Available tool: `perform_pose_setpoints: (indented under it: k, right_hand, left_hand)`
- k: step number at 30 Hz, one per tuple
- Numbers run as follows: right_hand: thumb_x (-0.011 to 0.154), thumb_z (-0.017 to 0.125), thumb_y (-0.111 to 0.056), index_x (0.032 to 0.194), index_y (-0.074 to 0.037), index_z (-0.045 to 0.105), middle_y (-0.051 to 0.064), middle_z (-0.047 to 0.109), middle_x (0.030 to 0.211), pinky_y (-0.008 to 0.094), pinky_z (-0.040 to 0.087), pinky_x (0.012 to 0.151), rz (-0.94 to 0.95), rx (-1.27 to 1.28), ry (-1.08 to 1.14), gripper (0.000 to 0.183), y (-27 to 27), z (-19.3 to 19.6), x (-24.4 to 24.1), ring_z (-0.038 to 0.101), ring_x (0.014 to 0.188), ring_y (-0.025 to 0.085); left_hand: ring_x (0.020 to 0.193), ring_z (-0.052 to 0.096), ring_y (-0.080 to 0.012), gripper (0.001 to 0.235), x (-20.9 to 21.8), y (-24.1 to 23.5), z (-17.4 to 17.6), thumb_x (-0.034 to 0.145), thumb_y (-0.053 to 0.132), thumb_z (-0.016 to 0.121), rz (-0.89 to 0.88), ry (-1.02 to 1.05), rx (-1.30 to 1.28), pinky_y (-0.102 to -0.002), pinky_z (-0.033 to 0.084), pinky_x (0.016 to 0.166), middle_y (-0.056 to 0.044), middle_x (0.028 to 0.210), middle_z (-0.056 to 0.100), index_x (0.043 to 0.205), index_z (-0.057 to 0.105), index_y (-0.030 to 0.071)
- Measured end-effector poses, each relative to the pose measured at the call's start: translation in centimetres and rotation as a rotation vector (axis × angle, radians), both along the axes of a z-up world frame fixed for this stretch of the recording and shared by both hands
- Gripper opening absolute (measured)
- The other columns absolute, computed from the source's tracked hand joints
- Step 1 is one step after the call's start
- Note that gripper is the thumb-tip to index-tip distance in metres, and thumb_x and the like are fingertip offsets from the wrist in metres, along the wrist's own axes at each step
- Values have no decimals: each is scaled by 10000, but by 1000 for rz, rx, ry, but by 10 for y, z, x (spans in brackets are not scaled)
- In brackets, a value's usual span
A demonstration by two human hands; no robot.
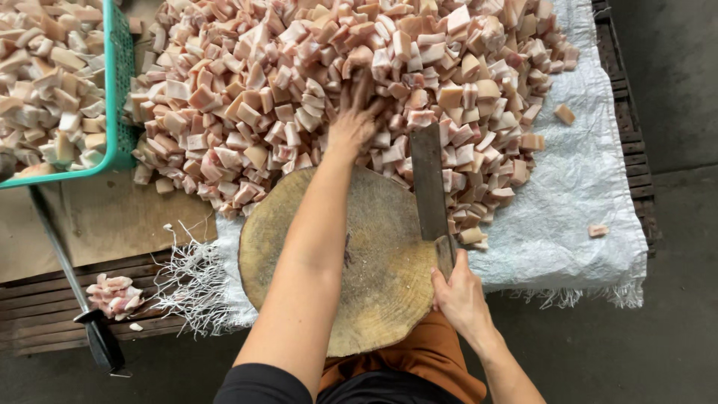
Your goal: The person uses a large cleaver to slice a slab of pork belly into strips and then into small cubes on a round wooden cutting board. The cut pieces are added to a large pile of previously diced meat on a white cloth next to the board.
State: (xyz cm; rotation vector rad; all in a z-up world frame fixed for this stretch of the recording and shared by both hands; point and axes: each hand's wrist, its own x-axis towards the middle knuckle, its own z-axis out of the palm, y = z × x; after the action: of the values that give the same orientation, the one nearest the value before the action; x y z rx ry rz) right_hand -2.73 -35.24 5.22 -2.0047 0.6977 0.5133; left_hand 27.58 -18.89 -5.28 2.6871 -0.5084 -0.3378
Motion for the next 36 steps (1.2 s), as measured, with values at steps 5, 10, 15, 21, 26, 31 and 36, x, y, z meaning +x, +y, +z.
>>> perform_pose_setpoints:
  k: [5, 10, 15, 21, 26, 31, 36]
  right_hand:
    - [947, 598, -200, 1215, -13, 483, 195, 665, 593, 460, 531, 534, 48, -81, -74, 346, 2, -8, -4, 717, 533, 324]
    - [938, 592, -192, 1236, -6, 472, 191, 681, 604, 457, 553, 539, 43, -31, -87, 372, -6, -13, -6, 735, 555, 327]
    - [957, 576, -194, 1297, -13, 466, 213, 682, 626, 466, 540, 542, 71, -43, -57, 400, -7, -8, -4, 715, 553, 358]
    - [955, 576, -199, 1252, -1, 463, 220, 691, 646, 465, 553, 551, 99, -44, -91, 375, -8, -10, -7, 733, 573, 359]
    - [949, 584, -196, 1226, 0, 469, 221, 688, 667, 477, 553, 565, 91, -42, -137, 358, -7, -14, -11, 734, 602, 369]
    - [940, 597, -199, 1247, -1, 468, 229, 686, 642, 478, 547, 570, 50, -33, -135, 387, -8, -16, -10, 738, 593, 371]
    - [933, 615, -214, 1239, 6, 478, 231, 675, 598, 478, 538, 554, 8, -39, -92, 401, -6, -15, -7, 731, 558, 364]
  left_hand:
    - [1467, 281, -449, 460, -6, 16, -13, 1009, 392, 579, -5, -166, -109, -516, 415, 1124, -89, 1657, 241, 1463, 546, 328]
    - [1258, 566, -269, 353, -37, 56, -31, 958, 295, 650, -40, -584, 27, -510, 463, 1143, -46, 1288, 616, 1289, 615, 179]
    - [994, 639, -197, 199, -32, 56, -9, 1091, 279, 534, 97, -228, -54, -348, 572, 945, -80, 1062, 680, 1119, 629, 107]
    - [951, 685, -363, 281, -34, 71, 61, 1106, 127, 436, 551, 247, -455, -439, 605, 854, -294, 1111, 629, 1382, 462, 86]
    - [1451, 279, -374, 452, -10, 45, 74, 944, 134, 593, 268, -26, -216, -548, 253, 1182, -209, 1567, 299, 1392, 529, 135]
    - [1546, 119, -417, 546, 29, -9, 74, 990, 402, 662, 75, -192, 52, -655, 121, 1246, -140, 1703, 146, 1494, 480, 296]
    - [1497, 11, -501, 774, 60, -39, 69, 863, 665, 627, 120, 13, 257, -739, 86, 1154, -51, 1660, 110, 1531, 301, 449]
